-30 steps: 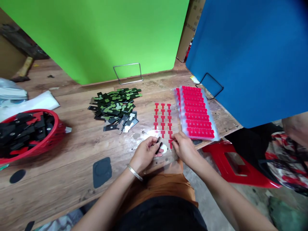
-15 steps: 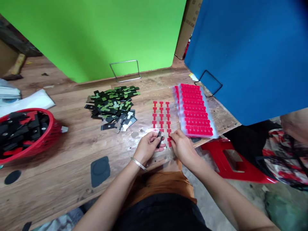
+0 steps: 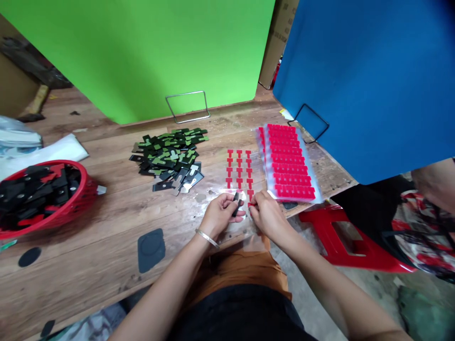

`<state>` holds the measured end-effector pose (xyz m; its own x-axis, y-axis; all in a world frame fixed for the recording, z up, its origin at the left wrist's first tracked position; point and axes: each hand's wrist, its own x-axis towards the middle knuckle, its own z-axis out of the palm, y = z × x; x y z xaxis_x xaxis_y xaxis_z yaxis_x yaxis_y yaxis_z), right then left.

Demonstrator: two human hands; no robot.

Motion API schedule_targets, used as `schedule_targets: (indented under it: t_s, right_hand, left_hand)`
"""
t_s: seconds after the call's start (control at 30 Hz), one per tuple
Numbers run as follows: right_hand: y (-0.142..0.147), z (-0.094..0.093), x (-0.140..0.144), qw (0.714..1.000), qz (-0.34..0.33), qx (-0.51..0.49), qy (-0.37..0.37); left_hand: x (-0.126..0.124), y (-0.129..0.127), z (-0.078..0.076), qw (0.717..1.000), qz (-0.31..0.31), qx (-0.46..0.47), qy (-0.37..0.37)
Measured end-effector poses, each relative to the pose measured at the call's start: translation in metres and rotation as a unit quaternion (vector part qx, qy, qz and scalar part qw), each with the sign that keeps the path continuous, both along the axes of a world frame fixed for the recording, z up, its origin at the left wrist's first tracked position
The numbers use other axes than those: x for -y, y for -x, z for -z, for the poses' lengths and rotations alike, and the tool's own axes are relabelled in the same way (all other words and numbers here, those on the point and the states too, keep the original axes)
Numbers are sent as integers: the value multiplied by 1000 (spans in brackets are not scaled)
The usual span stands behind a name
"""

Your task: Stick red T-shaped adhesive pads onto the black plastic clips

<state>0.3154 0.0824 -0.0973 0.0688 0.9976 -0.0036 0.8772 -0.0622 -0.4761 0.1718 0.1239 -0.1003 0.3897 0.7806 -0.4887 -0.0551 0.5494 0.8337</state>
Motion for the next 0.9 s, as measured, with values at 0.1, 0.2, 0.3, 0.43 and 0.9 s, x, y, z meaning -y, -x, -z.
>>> schedule_targets:
  t_s: [0.1,0.2,0.3,0.43,0.9]
  right_hand:
    - [3,2,2,1000,10,-5,-15]
    - [4,3,7,997,17,-54,-46]
    - [1,3,16,987,36,-136,-80]
    - [-2,-1,26,949,122,-274,-98]
    - [39,-7,3,850,121,-502,-106]
  left_hand:
    - [0,-1,-2,1000,-5,0,0]
    - [0,0,-3,1000,-9,2,7]
    - [0,0,-2,1000,-7,3,5]
    - [0,1,3,1000,-6,2,0]
    - [12,15,-12,995,-44,90,24]
